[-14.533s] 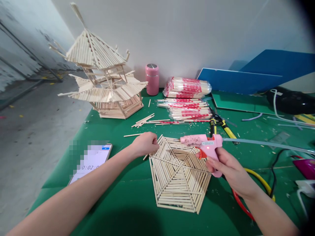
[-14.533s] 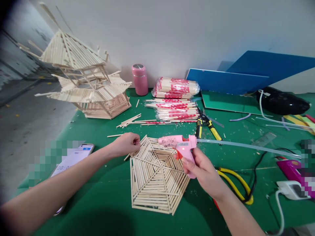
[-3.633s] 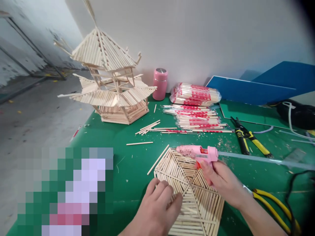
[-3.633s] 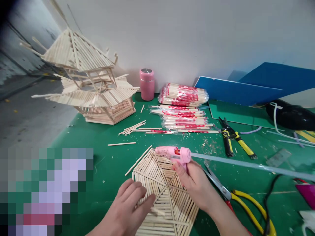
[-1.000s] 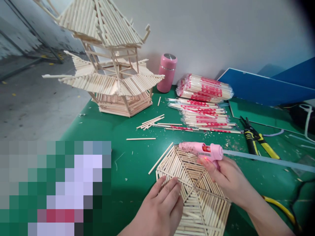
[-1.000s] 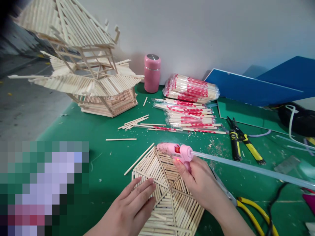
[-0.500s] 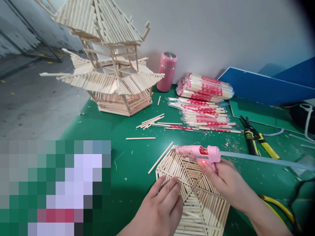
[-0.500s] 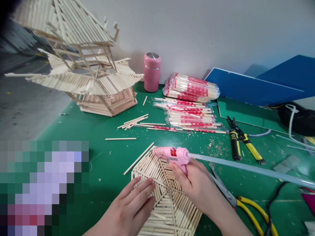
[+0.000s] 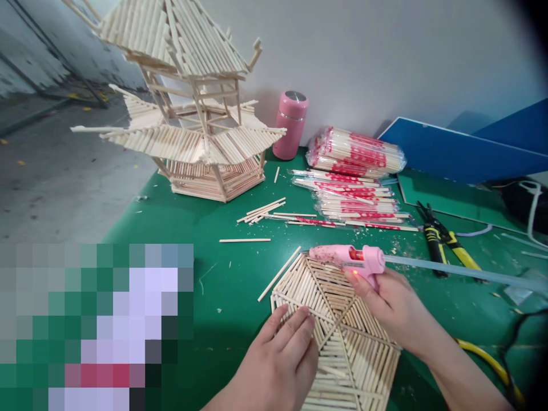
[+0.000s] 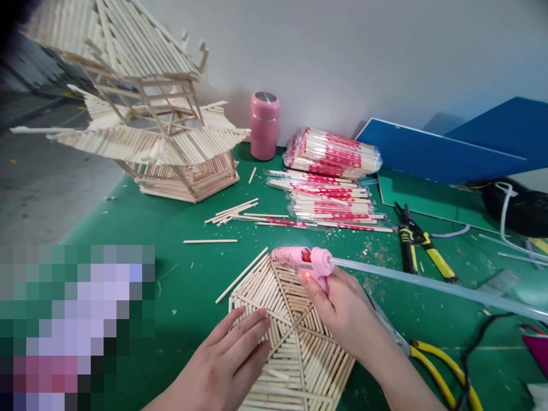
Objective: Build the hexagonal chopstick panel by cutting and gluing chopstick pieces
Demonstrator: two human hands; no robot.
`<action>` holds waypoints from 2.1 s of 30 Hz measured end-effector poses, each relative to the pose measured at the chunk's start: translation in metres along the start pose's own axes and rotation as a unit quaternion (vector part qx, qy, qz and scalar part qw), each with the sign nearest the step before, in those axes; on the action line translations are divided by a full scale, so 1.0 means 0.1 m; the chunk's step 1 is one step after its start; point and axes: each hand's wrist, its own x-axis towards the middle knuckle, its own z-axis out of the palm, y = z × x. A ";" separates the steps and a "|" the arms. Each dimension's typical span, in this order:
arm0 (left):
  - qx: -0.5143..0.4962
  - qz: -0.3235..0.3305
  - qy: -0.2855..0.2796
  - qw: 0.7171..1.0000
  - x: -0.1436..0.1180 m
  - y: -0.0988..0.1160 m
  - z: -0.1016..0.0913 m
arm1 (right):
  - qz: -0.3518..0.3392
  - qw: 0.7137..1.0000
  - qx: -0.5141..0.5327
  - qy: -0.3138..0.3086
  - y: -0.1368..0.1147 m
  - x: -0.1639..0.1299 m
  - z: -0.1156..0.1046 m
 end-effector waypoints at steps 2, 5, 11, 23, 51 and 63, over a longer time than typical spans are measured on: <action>0.005 0.004 0.001 1.000 0.01 0.00 -0.01 | -0.004 1.000 0.000 -0.002 0.00 -0.01 0.01; 0.014 0.010 -0.002 1.000 0.02 0.00 -0.01 | -0.008 1.000 -0.004 -0.011 -0.02 -0.04 0.03; 0.009 0.011 -0.008 1.000 0.02 -0.01 -0.02 | -0.015 0.999 0.008 -0.033 -0.12 -0.07 0.03; 0.012 0.018 -0.021 1.000 0.02 -0.02 -0.05 | 0.014 0.999 -0.029 0.014 0.01 -0.08 0.03; 0.013 0.029 -0.038 0.999 0.02 -0.02 -0.06 | -0.018 0.999 0.029 -0.038 -0.15 -0.07 0.02; 0.003 0.047 -0.117 0.992 0.05 -0.03 -0.16 | -0.051 0.993 0.045 -0.092 -0.26 -0.08 0.02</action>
